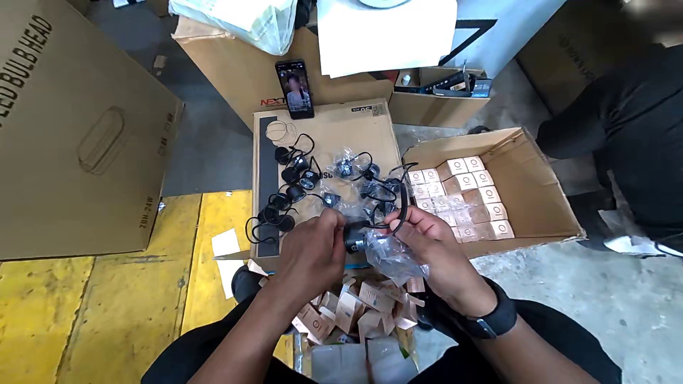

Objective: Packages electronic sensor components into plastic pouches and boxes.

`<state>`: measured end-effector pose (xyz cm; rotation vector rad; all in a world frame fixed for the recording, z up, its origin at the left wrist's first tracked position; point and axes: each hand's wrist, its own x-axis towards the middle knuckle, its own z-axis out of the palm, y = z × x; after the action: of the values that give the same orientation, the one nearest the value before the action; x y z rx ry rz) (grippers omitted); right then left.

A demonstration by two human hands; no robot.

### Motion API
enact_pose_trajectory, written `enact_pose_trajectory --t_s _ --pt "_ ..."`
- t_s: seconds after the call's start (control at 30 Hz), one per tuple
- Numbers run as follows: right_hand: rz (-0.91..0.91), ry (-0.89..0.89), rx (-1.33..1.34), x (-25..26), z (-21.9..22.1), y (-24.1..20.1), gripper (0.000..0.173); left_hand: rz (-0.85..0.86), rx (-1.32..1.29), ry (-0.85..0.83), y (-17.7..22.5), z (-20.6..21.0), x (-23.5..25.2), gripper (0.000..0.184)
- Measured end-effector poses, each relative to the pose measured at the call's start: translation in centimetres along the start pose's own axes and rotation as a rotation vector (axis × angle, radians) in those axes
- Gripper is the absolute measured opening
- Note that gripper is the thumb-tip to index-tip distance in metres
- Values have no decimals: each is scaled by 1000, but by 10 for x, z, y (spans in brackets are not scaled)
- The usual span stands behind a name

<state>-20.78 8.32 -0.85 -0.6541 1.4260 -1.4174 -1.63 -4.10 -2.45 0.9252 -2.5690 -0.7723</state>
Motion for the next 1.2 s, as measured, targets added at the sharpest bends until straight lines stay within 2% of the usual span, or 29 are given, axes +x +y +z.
enact_pose_trajectory --t_s 0.17,0.27,0.43,0.53,0.6,0.77,0.93,1.03,1.2 --pt "-15 94 67 5 8 10 18 58 -11 60 -2 -1 -4 26" --pt "-27 85 79 6 11 16 17 89 -13 72 0 -1 -7 28" --pt "-71 -13 -50 1 19 24 15 123 -3 73 2 -2 -7 30" --pt "-103 -168 -200 -1 22 32 14 118 -60 62 0 -1 -8 34" --pt "-104 -279 -322 -2 23 38 15 100 -88 3 -3 -2 -8 35" --pt "-6 -452 -577 -2 29 44 14 -22 -131 -292 -4 -9 -8 38" --pt "32 -390 -689 -5 37 52 18 -145 -214 -421 -6 -12 -6 39" --pt "20 -345 -803 -5 42 57 10 -144 -280 -495 -8 -13 -6 38" --pt "-8 -423 -997 -4 45 55 15 -114 -400 -574 -13 -13 -6 37"
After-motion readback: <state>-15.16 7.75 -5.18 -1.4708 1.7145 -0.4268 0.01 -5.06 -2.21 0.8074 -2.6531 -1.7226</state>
